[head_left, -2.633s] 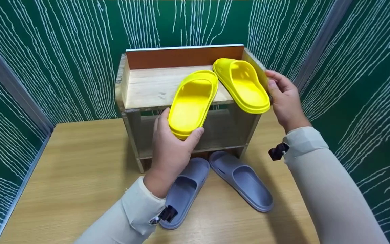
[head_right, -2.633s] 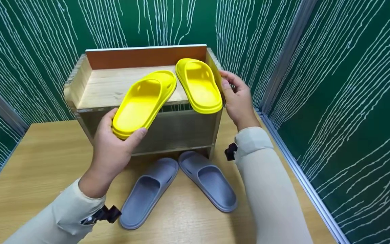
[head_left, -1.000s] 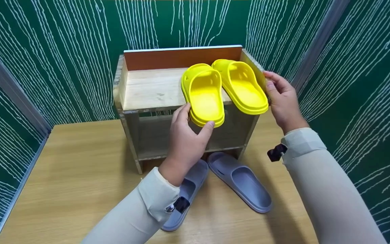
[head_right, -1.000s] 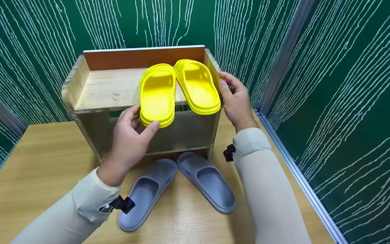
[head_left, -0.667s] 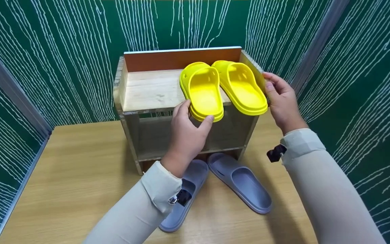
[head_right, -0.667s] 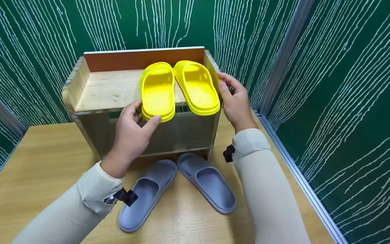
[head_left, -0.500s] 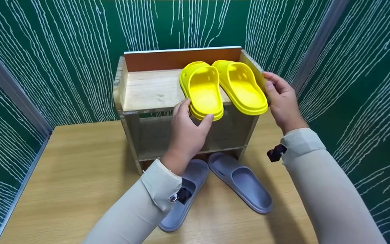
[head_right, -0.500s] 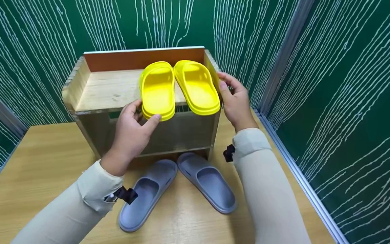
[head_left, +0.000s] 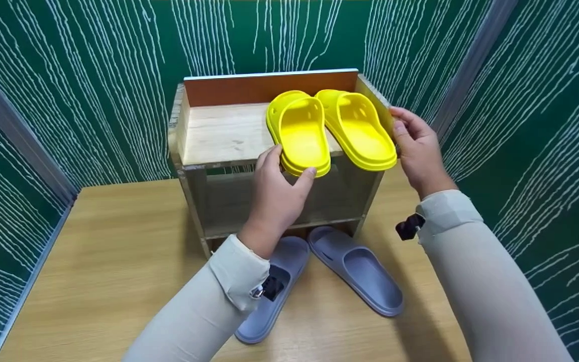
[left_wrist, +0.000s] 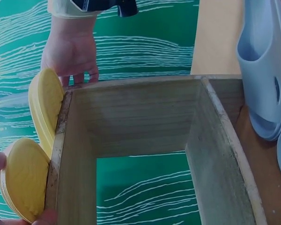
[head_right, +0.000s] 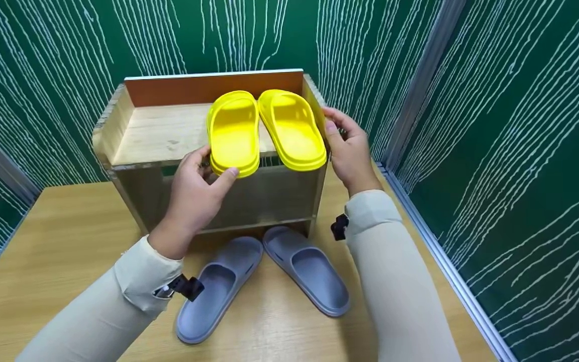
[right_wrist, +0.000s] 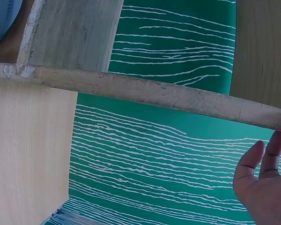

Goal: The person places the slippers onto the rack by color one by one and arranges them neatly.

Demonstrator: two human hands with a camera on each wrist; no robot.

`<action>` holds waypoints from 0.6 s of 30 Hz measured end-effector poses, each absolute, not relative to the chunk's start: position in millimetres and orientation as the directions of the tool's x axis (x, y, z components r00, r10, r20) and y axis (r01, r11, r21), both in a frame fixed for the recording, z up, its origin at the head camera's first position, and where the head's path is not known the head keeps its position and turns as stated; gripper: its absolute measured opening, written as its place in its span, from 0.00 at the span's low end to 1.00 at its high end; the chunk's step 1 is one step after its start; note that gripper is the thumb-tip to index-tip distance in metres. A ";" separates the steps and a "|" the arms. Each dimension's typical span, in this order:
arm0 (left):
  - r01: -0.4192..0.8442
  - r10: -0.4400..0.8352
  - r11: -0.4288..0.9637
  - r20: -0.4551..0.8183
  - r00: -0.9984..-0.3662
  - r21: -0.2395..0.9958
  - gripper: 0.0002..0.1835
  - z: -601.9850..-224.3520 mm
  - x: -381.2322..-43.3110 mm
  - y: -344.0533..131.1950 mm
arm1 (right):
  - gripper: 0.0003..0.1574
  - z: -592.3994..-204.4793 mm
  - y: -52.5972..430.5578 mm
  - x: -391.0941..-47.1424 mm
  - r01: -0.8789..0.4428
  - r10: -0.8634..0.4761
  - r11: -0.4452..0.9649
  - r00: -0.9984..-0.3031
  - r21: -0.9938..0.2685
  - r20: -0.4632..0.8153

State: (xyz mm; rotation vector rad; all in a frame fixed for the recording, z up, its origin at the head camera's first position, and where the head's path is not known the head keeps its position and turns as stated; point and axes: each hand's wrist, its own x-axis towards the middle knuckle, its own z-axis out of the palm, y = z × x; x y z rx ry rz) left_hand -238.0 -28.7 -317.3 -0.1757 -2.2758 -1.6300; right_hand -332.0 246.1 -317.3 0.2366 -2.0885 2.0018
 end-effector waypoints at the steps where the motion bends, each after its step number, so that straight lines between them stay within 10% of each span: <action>1: 0.293 -0.094 0.332 0.341 -0.935 0.896 0.40 -317.2 -237.6 -28.9 | 0.33 -317.2 246.3 -332.1 -0.277 0.047 0.051 -0.959 -0.960 0.279; 18: 0.350 -0.144 0.357 0.421 -0.895 0.866 0.43 -320.8 -218.0 -62.4 | 0.34 -313.9 251.7 -331.9 -0.240 0.019 0.099 -0.970 -0.966 0.243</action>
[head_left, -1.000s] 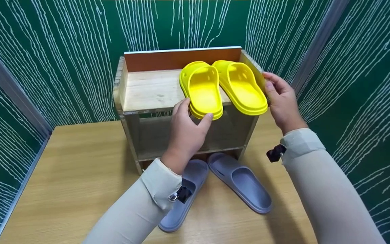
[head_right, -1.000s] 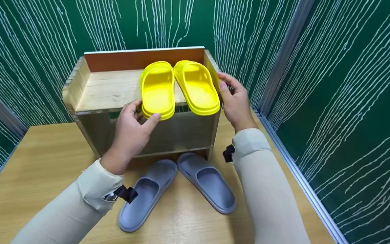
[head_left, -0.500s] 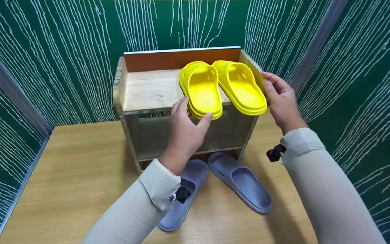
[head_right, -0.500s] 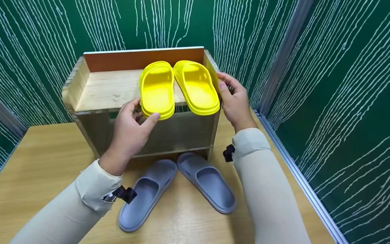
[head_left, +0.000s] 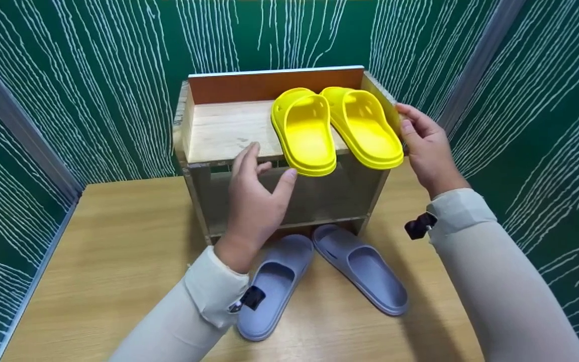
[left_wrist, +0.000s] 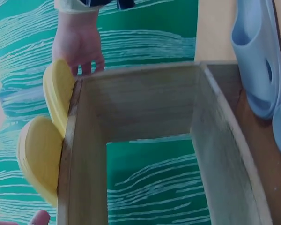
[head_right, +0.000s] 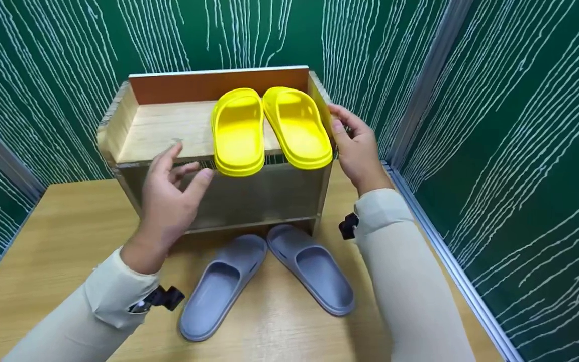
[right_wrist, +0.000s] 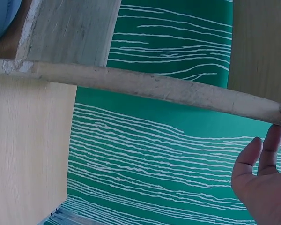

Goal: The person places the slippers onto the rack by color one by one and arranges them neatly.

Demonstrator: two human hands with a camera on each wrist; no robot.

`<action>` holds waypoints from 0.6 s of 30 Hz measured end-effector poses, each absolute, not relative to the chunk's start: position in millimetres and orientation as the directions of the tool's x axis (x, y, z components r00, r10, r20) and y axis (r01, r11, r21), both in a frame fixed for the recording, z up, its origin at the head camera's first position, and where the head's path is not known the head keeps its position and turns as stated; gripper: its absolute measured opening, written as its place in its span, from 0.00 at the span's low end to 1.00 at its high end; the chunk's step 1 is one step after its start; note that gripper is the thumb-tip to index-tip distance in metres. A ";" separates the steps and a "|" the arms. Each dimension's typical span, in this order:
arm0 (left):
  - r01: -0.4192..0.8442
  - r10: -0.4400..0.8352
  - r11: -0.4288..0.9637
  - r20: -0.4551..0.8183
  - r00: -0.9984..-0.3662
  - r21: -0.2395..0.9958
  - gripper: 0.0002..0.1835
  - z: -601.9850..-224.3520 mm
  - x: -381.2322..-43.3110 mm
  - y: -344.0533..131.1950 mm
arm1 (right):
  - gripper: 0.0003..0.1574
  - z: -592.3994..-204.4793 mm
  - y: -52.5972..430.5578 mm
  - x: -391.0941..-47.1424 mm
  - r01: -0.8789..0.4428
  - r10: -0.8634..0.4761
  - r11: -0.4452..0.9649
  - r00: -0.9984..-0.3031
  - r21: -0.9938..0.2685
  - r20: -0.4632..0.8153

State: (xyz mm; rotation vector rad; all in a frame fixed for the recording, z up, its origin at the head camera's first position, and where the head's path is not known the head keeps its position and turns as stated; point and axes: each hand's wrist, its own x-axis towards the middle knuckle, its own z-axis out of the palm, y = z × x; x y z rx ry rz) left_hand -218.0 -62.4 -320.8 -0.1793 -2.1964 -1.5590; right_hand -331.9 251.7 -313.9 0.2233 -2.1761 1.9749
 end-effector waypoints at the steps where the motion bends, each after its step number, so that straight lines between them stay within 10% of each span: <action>1: 0.362 -0.152 0.372 0.441 -0.885 0.855 0.43 -320.9 -216.8 -65.3 | 0.35 -313.8 252.3 -331.1 -0.232 0.017 0.092 -0.972 -0.968 0.235; 18: 0.550 -0.285 0.562 0.769 -0.573 0.618 0.39 -324.3 -226.6 -138.1 | 0.42 -342.3 275.9 -306.9 -0.228 0.017 0.290 -0.970 -0.930 0.243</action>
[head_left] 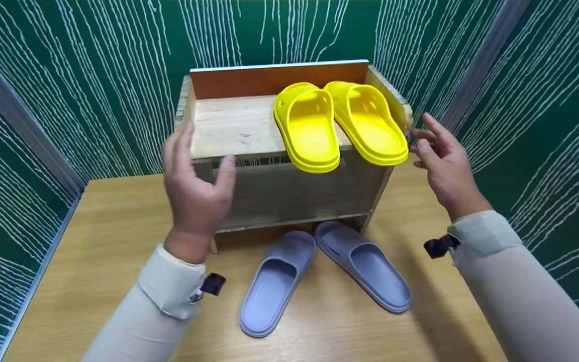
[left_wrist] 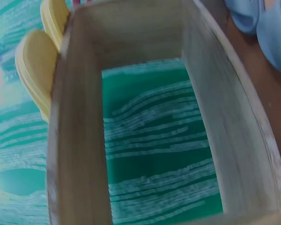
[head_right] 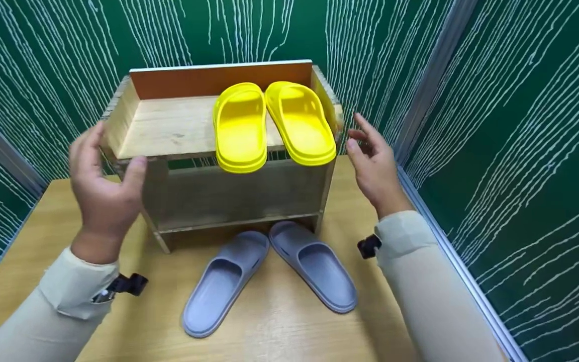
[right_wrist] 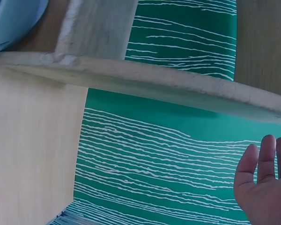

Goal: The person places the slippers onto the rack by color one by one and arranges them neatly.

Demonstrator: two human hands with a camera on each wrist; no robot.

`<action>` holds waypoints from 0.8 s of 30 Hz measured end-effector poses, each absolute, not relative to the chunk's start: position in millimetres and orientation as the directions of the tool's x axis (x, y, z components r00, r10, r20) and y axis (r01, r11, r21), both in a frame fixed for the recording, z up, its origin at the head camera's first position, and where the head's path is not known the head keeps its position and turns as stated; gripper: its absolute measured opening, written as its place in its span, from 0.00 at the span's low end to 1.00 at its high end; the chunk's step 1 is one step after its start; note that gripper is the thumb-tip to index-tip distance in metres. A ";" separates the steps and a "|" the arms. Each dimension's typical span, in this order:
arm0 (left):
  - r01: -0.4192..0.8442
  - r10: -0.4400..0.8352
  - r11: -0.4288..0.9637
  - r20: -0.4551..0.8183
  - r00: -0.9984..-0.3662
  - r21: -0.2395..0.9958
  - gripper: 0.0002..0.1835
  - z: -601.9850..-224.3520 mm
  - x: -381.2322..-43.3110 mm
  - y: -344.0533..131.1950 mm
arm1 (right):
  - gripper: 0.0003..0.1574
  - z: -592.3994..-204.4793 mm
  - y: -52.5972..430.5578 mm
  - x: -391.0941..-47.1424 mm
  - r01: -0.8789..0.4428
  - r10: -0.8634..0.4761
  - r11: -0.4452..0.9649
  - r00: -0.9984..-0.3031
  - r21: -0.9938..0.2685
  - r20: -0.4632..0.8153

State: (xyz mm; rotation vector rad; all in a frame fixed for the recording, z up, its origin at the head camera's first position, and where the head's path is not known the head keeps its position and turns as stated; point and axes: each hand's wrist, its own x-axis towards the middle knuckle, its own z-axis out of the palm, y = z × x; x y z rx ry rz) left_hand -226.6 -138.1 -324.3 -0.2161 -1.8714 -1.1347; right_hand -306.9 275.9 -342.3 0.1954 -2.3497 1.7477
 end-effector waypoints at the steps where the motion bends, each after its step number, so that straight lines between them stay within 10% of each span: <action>1: 0.547 -0.297 0.563 0.769 -0.566 0.620 0.39 -325.5 -228.2 -142.4 | 0.41 -343.9 278.3 -304.2 -0.224 0.020 0.299 -0.970 -0.928 0.240; 24: 0.390 -0.287 0.528 0.590 -0.754 0.755 0.53 -348.9 -261.3 -198.8 | 0.34 -380.4 336.6 -236.7 -0.307 0.063 0.120 -0.947 -0.944 0.316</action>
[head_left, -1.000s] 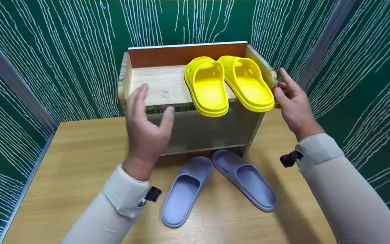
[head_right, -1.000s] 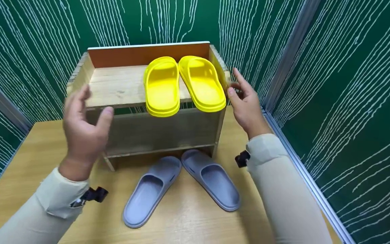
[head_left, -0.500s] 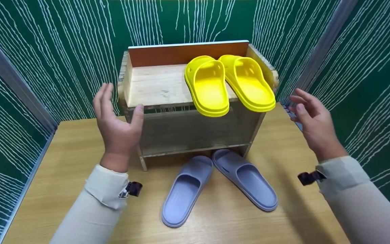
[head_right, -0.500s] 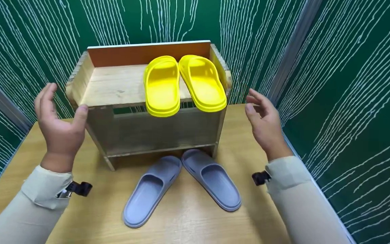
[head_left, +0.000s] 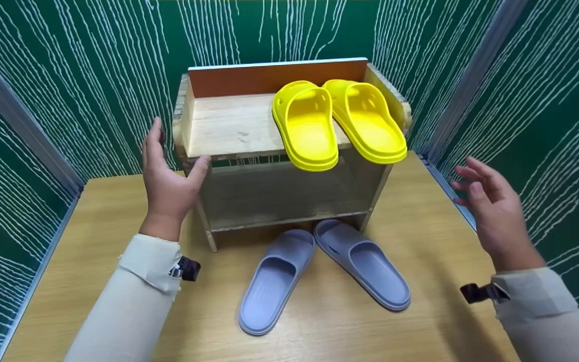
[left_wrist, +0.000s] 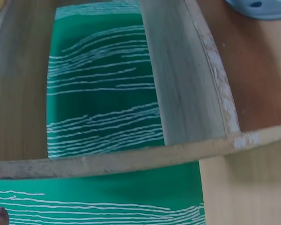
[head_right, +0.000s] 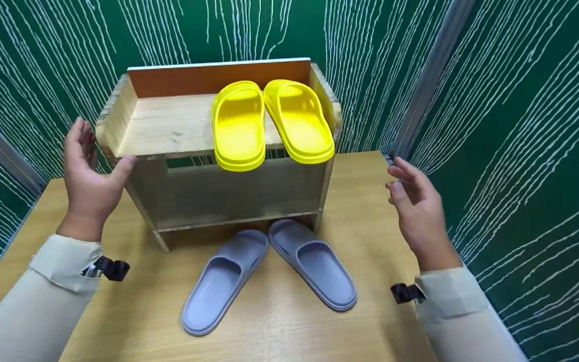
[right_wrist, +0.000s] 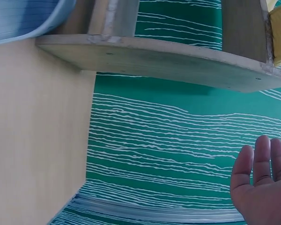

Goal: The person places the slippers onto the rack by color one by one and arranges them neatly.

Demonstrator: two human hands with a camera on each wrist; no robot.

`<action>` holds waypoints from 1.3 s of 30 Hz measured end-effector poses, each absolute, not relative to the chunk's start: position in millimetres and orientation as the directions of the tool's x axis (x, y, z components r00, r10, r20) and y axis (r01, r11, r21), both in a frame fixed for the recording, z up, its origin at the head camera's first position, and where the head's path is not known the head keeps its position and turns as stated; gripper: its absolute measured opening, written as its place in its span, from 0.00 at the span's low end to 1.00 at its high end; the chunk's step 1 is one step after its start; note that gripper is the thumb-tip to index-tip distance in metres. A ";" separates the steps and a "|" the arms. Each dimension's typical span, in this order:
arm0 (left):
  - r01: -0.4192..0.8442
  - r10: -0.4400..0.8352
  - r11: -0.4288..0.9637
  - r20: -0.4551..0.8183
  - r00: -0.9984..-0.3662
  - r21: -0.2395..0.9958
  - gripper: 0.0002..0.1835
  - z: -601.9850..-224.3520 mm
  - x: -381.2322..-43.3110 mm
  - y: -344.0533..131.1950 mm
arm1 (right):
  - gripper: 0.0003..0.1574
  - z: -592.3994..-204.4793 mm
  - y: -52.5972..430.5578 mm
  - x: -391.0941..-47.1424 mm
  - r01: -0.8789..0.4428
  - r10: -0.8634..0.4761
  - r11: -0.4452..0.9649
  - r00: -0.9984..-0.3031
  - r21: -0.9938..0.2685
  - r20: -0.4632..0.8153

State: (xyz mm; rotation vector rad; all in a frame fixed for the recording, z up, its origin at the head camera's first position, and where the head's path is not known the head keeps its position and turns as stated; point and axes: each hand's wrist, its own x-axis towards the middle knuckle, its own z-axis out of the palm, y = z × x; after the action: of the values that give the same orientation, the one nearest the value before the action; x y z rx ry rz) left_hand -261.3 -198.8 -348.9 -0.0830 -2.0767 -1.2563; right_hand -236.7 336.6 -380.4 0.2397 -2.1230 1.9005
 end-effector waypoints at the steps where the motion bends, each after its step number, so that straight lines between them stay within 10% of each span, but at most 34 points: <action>1: 0.392 -0.275 0.530 0.590 -0.759 0.752 0.54 -349.1 -262.4 -200.0 | 0.33 -382.7 336.8 -234.4 -0.302 0.060 0.119 -0.949 -0.946 0.310; 39: 0.426 -0.187 0.546 0.601 -0.777 0.721 0.53 -362.7 -285.5 -198.2 | 0.30 -467.8 299.9 -184.0 -0.193 0.087 0.131 -0.975 -0.972 0.205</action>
State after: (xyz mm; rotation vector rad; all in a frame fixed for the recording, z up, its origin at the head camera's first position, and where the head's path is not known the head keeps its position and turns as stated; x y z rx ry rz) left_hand -285.5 -198.2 -362.7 -0.1922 -2.1405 -1.2334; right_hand -184.0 299.9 -467.8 0.1049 -2.1929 1.9387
